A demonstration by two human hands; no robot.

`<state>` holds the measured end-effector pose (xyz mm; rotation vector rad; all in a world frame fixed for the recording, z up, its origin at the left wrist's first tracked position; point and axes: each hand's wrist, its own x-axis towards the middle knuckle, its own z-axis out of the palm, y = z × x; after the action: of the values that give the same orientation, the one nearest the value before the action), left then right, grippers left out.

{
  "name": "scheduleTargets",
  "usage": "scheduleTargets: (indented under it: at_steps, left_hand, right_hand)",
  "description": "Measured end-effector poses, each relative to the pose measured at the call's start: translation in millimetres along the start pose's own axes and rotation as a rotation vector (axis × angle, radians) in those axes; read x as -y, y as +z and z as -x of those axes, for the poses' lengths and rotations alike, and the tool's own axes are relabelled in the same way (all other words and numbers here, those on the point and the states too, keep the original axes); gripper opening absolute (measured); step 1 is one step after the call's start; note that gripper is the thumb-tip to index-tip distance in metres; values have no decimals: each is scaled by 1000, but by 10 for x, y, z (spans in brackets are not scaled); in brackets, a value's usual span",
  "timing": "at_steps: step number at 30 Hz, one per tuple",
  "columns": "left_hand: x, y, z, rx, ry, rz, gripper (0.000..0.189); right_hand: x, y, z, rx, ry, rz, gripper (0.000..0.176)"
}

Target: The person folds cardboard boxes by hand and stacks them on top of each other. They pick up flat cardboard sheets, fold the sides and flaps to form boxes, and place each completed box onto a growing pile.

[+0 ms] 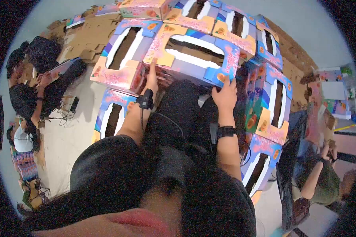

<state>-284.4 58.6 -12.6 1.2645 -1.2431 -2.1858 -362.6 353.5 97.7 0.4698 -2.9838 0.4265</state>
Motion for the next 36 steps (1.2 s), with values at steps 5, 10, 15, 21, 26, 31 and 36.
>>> scheduleTargets:
  at_steps: [5, 10, 15, 21, 26, 31, 36]
  left_hand:
    - [46, 13, -80, 132, 88, 63, 93]
    - [-180, 79, 252, 125, 249, 4, 89]
    - [-287, 183, 455, 17, 354, -66, 84]
    - [-28, 117, 87, -77, 212, -108, 87]
    - [-159, 159, 208, -37, 159, -114, 84]
    - [-87, 147, 129, 77, 258, -29, 75]
    - [237, 87, -290, -132, 120, -249, 108]
  right_hand:
    - [-23, 5, -10, 13, 1, 15, 76]
    - [22, -16, -18, 75, 22, 56, 76]
    - [31, -8, -65, 117, 44, 62, 74]
    - [-23, 36, -93, 112, 36, 64, 73]
    - [10, -7, -95, 149, 66, 75, 71]
    - [15, -1, -114, 147, 96, 67, 71]
    - [-49, 55, -98, 91, 51, 52, 70]
